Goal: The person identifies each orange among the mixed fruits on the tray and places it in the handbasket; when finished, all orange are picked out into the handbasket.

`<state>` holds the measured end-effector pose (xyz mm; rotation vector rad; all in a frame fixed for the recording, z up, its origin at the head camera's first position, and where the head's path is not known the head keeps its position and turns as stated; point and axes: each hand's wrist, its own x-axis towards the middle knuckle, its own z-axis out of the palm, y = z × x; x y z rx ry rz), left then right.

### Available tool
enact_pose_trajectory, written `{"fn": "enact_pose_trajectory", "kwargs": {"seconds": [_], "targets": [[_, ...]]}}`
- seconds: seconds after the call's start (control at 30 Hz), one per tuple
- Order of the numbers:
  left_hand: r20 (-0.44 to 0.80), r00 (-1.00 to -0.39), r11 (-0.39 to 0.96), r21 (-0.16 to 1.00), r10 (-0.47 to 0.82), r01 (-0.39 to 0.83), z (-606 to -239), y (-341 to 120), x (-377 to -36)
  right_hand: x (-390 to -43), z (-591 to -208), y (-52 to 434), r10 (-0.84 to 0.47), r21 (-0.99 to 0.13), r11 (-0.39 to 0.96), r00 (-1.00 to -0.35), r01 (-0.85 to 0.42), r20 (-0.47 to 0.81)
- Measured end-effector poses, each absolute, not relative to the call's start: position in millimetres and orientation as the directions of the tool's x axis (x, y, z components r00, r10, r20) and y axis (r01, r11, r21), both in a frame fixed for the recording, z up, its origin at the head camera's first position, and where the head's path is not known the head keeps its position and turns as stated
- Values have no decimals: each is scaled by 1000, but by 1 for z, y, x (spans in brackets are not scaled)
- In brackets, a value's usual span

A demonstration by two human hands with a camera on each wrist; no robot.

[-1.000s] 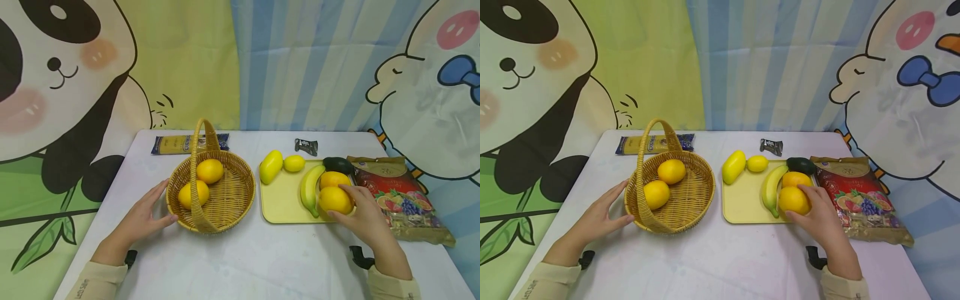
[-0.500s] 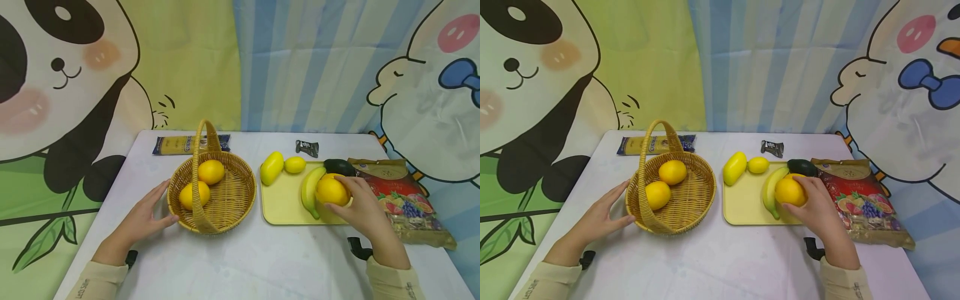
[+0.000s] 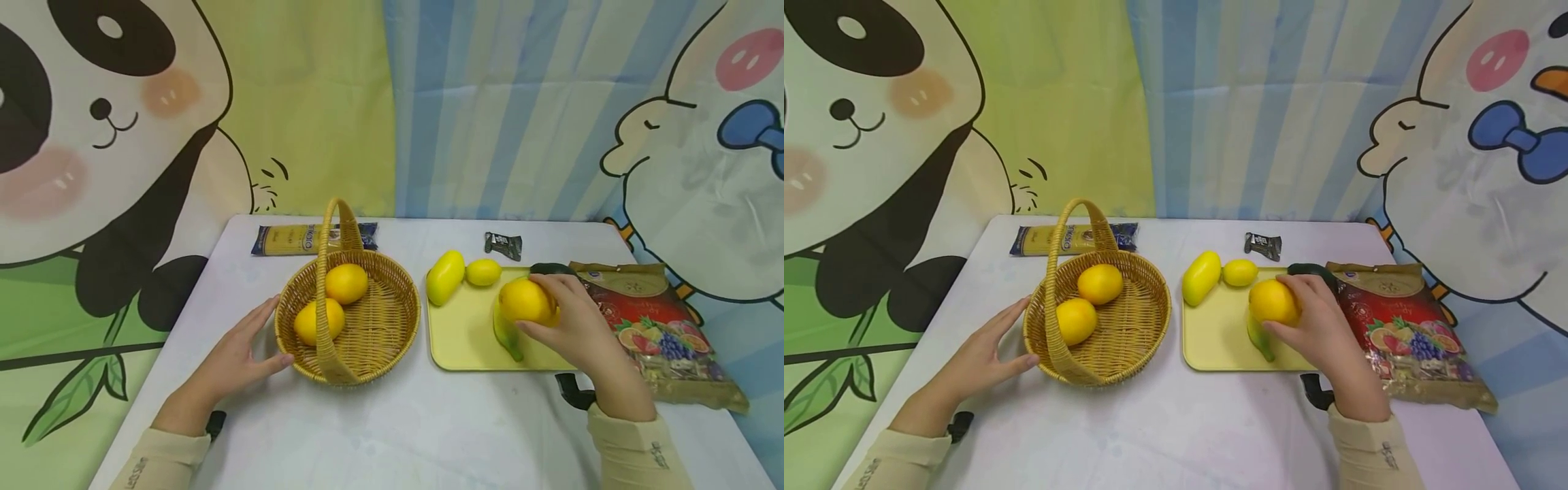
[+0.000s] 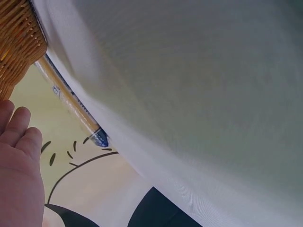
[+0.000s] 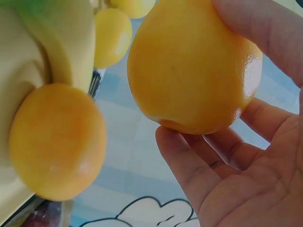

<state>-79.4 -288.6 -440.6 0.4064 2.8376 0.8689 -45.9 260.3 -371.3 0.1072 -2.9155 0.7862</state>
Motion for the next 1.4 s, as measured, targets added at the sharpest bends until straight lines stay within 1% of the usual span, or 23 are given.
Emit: {"fn": "enact_pose_trajectory", "kwargs": {"seconds": [0.4,0.77,1.1,1.3,1.4], "targets": [[-43,-951,790,570,305,227,-440,-288,-78,-70,-357,231,-136,-490,849,-978,-198,161],[-52,-953,801,556,298,220,-441,-289,-78,-90,-351,194,-245,-517,804,-956,-294,164],[-54,-954,799,561,297,217,-442,-288,-79,-101,-342,149,-428,-495,743,-888,-451,167],[-43,-953,800,555,300,227,-441,-289,-78,-105,-341,120,-510,-493,710,-850,-503,133],[-45,-954,802,554,297,223,-441,-289,-78,-108,-341,107,-556,-474,693,-821,-543,127]]}}
